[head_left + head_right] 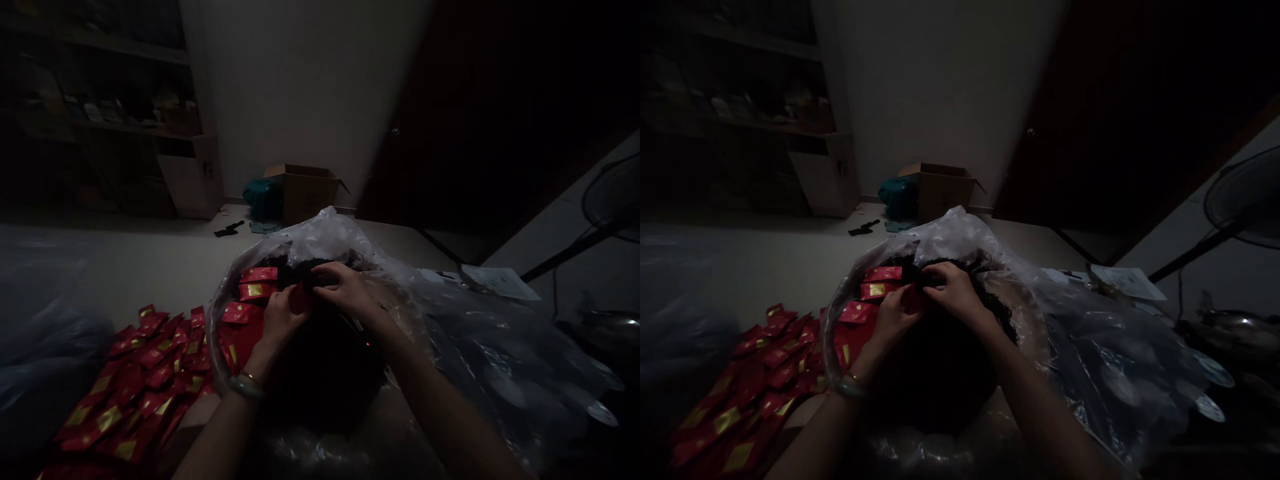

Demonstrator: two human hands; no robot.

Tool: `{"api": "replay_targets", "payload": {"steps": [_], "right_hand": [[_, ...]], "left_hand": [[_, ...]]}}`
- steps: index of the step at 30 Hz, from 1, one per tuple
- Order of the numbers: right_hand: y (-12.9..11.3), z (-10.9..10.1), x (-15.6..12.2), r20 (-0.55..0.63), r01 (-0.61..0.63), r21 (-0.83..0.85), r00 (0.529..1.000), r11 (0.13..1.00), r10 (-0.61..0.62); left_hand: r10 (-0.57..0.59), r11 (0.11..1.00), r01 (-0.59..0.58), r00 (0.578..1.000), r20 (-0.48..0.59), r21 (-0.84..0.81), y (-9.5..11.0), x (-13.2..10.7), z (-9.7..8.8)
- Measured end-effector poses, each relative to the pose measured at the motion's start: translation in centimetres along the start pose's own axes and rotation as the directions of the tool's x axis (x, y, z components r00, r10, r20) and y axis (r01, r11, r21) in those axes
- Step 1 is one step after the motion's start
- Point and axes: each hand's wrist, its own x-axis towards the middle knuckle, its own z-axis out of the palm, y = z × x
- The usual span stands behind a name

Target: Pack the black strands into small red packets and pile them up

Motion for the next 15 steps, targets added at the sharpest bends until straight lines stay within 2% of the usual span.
{"api": "replay_targets", "payload": {"steps": [2, 5, 10, 15], "right_hand": [[0.1, 0.0, -0.1, 0.013, -0.031, 0.027, 0.999, 0.999, 0.031], [-0.1, -0.1, -0.2, 0.001, -0.009, -0.01, 1.0, 1.0, 0.009], [-0.6, -0.8, -1.0, -0.159, 0.056, -0.044, 0.985, 0.997, -0.062], [-0.3, -0.8, -2.5, -0.046, -0.002, 0.01, 0.999, 1.0, 0.003]], "left_hand": [[-0.004, 1.0, 0.004, 1.0, -0.005, -0.003, 0.0, 0.0, 0.1], [-0.001, 1.0, 0.001, 1.0, 0.0, -0.027, 0.2, -0.1, 0.0], [0.022, 0.987, -0.027, 0.999, -0.034, -0.158, 0.6, -0.3, -0.1], [0.103, 0.975, -0.117, 0.991, -0.084, -0.191, 0.9, -0.7, -0.1]]}}
